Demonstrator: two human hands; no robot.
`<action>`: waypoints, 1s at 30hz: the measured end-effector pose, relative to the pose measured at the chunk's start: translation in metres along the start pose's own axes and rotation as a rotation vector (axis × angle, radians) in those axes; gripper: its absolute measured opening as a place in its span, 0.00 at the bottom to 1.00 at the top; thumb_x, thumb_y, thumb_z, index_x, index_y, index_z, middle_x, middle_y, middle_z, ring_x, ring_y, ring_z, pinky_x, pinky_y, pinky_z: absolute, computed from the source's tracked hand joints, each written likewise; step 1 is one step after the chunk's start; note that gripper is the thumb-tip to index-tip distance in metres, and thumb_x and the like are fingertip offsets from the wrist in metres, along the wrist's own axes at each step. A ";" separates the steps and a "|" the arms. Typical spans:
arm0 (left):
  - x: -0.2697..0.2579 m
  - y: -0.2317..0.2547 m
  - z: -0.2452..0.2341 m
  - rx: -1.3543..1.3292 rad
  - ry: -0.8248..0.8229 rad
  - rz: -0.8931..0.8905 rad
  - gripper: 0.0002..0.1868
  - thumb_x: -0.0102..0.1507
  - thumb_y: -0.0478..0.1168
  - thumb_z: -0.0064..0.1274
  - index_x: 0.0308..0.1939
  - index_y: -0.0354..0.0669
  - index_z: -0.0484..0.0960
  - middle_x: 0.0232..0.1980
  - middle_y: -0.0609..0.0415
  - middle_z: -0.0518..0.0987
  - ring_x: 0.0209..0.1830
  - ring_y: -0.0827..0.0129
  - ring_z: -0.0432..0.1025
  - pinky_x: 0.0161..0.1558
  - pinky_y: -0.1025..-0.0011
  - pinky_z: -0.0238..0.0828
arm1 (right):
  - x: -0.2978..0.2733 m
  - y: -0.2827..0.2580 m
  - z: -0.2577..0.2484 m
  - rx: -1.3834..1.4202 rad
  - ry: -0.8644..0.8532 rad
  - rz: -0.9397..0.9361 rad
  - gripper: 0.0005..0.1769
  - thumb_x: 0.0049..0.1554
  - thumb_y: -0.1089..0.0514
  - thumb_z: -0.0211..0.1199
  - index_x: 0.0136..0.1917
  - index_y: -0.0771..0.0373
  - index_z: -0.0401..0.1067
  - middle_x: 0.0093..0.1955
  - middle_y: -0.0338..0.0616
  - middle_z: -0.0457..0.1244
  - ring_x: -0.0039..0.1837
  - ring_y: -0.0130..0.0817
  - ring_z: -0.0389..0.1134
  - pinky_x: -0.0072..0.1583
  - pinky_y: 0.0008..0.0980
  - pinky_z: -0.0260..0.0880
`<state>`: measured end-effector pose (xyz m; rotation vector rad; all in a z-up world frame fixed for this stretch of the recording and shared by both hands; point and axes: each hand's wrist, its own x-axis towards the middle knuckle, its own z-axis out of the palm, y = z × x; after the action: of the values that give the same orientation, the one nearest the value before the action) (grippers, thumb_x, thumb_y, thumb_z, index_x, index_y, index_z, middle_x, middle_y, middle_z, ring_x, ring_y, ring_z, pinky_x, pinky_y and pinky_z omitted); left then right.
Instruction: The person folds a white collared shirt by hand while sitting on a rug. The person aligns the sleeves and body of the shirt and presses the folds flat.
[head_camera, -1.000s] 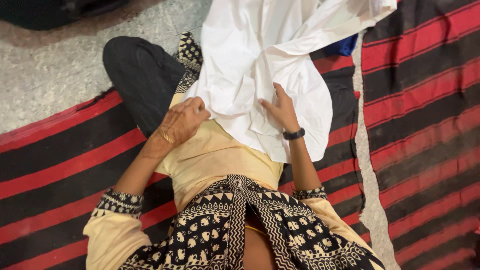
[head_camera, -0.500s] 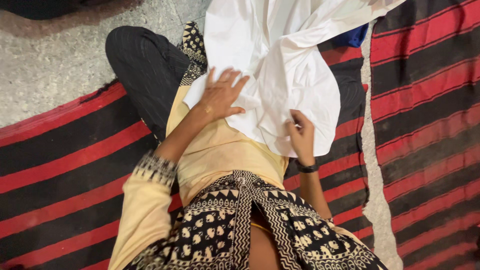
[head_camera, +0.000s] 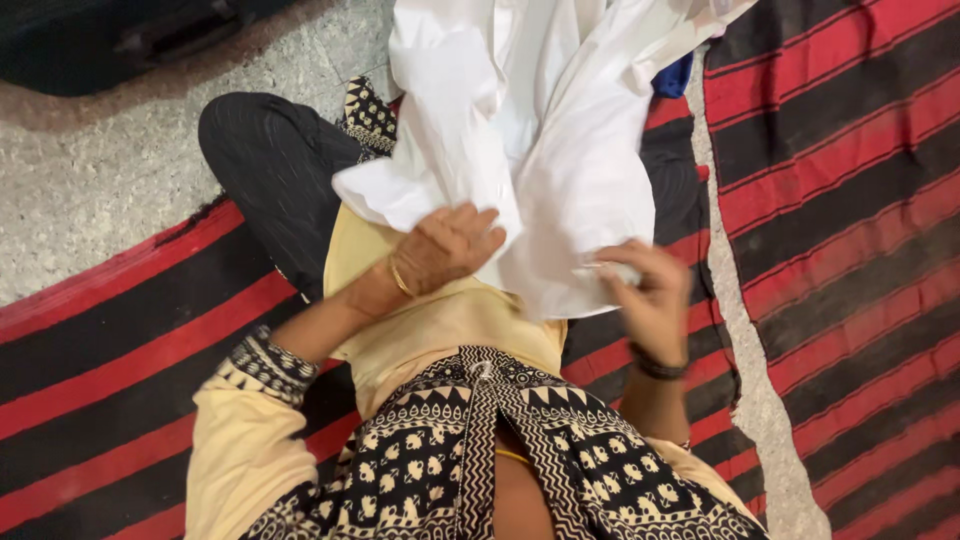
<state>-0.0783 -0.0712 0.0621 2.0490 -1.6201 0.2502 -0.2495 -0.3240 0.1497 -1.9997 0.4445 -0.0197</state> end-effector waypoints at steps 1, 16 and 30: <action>-0.012 0.010 0.011 -0.011 -0.087 0.012 0.16 0.57 0.35 0.50 0.49 0.42 0.80 0.45 0.50 0.80 0.37 0.65 0.71 0.30 0.70 0.66 | 0.004 0.011 0.029 0.055 -0.087 0.066 0.11 0.57 0.67 0.61 0.53 0.65 0.79 0.41 0.39 0.65 0.40 0.23 0.63 0.40 0.25 0.60; -0.088 0.034 0.023 -1.120 -0.575 -0.232 0.18 0.63 0.45 0.53 0.53 0.42 0.83 0.51 0.50 0.81 0.51 0.59 0.74 0.56 0.62 0.71 | 0.035 0.087 0.106 0.106 -0.059 0.371 0.14 0.57 0.59 0.68 0.52 0.71 0.71 0.38 0.37 0.66 0.39 0.22 0.68 0.37 0.23 0.72; -0.042 0.021 0.141 -0.350 -0.551 -0.844 0.13 0.65 0.44 0.57 0.47 0.40 0.76 0.47 0.41 0.79 0.47 0.46 0.78 0.47 0.51 0.75 | 0.035 0.131 0.145 0.521 0.142 0.410 0.05 0.57 0.67 0.67 0.46 0.67 0.73 0.35 0.33 0.64 0.32 0.16 0.57 0.32 0.20 0.52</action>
<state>-0.1330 -0.1080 -0.0707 2.4020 -0.8074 -0.8850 -0.2267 -0.2615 -0.0370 -1.3763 0.8411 -0.0191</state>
